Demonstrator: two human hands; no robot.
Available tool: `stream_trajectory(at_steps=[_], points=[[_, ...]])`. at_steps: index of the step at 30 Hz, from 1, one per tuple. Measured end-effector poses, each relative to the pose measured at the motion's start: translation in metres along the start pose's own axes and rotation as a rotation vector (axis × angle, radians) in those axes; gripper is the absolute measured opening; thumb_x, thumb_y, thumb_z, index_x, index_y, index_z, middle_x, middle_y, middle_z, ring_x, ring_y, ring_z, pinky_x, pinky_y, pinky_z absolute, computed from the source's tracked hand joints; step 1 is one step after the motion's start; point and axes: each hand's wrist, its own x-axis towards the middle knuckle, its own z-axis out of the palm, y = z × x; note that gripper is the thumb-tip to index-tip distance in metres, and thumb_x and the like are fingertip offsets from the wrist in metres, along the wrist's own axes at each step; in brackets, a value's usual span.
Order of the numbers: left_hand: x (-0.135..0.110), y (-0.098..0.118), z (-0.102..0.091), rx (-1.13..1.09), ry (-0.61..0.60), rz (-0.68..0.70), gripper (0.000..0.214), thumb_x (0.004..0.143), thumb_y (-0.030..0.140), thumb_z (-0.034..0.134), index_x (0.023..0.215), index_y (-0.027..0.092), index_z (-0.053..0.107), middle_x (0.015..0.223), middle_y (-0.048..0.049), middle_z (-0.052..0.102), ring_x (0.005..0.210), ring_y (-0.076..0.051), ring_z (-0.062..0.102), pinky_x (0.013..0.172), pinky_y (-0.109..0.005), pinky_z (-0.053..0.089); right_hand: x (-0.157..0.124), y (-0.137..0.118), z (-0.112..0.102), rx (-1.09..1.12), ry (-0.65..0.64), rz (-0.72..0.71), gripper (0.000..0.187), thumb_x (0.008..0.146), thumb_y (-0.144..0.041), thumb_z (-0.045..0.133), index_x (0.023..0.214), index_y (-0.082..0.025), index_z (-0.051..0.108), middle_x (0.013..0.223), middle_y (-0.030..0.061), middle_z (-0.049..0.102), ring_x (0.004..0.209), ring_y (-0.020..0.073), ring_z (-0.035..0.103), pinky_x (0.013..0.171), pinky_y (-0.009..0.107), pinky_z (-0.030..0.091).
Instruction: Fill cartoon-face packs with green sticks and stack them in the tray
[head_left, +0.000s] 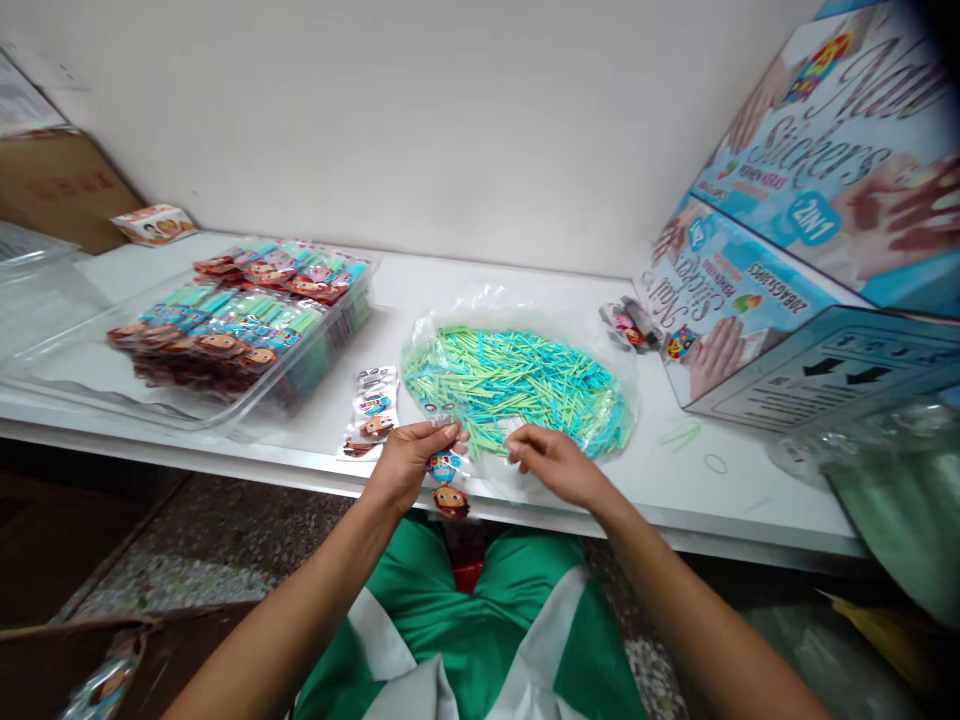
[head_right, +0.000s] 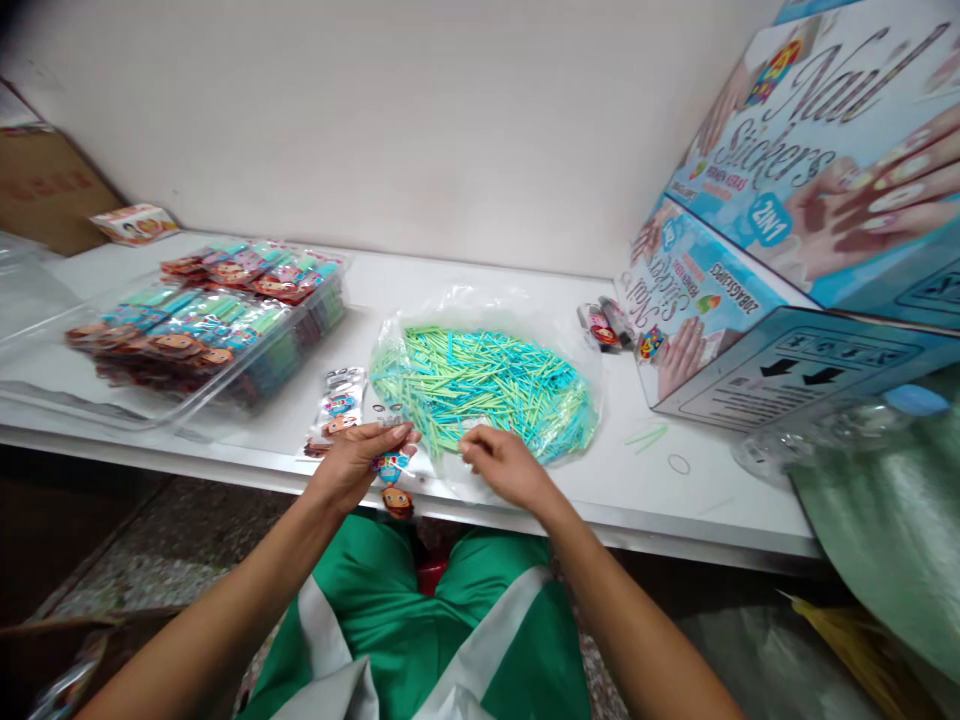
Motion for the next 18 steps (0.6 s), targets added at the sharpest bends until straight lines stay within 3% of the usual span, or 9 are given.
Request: stream_trajectory(at_steps=[2, 4, 9, 12, 15, 18], points=[[-0.002, -0.002, 0.000, -0.006, -0.005, -0.013, 0.027, 0.058, 0.026, 0.079, 0.078, 0.010, 0.071, 0.075, -0.0080, 0.070, 0.065, -0.014, 0.064, 0.063, -0.022, 0.048, 0.002, 0.008, -0.020, -0.206, 0.094, 0.026, 0.021, 0.084, -0.033, 0.046, 0.083, -0.017, 0.059, 0.070, -0.0006, 0.060, 0.064, 0.0128, 0.055, 0.060, 0.024, 0.041], [-0.003, -0.005, 0.001, -0.027, -0.011, -0.040, 0.028, 0.059, 0.028, 0.078, 0.080, 0.011, 0.070, 0.078, -0.0075, 0.070, 0.062, -0.013, 0.063, 0.058, -0.021, 0.047, 0.004, 0.013, -0.030, -0.382, 0.087, 0.037, 0.021, 0.084, -0.033, 0.045, 0.083, -0.018, 0.059, 0.070, -0.0002, 0.061, 0.065, 0.0136, 0.055, 0.059, 0.023, 0.038], [-0.008, -0.014, 0.000, 0.073, -0.094, -0.027, 0.035, 0.067, 0.035, 0.070, 0.096, 0.015, 0.067, 0.075, -0.0057, 0.067, 0.056, -0.013, 0.060, 0.052, -0.023, 0.045, 0.009, 0.008, -0.013, -0.655, -0.030, 0.074, 0.022, 0.085, -0.035, 0.045, 0.088, -0.020, 0.061, 0.082, 0.0024, 0.065, 0.073, 0.0151, 0.057, 0.060, 0.023, 0.034], [-0.017, -0.015, -0.002, 0.467, -0.215, 0.218, 0.023, 0.076, 0.031, 0.059, 0.092, 0.018, 0.069, 0.099, -0.0100, 0.066, 0.080, -0.019, 0.063, 0.070, -0.028, 0.048, 0.019, 0.003, 0.001, -0.764, -0.024, 0.116, 0.028, 0.086, -0.041, 0.044, 0.095, -0.019, 0.059, 0.092, 0.0051, 0.065, 0.081, 0.0173, 0.058, 0.063, 0.024, 0.034], [-0.023, -0.013, -0.002, 1.007, -0.450, 0.495, 0.025, 0.079, 0.016, 0.050, 0.096, 0.023, 0.068, 0.127, -0.0074, 0.053, 0.103, -0.023, 0.058, 0.086, -0.032, 0.043, 0.031, 0.000, 0.010, -0.848, -0.012, 0.136, 0.037, 0.087, -0.047, 0.040, 0.102, -0.018, 0.056, 0.101, 0.0091, 0.062, 0.088, 0.0204, 0.058, 0.067, 0.027, 0.037], [-0.020, -0.012, -0.001, 1.339, -0.606, 0.557, 0.035, 0.075, 0.007, 0.045, 0.100, 0.022, 0.064, 0.117, -0.0076, 0.058, 0.095, -0.021, 0.060, 0.082, -0.029, 0.043, 0.041, 0.000, 0.017, -0.913, -0.030, 0.153, 0.045, 0.086, -0.053, 0.039, 0.106, -0.016, 0.054, 0.105, 0.0119, 0.060, 0.090, 0.0230, 0.059, 0.070, 0.029, 0.039]])
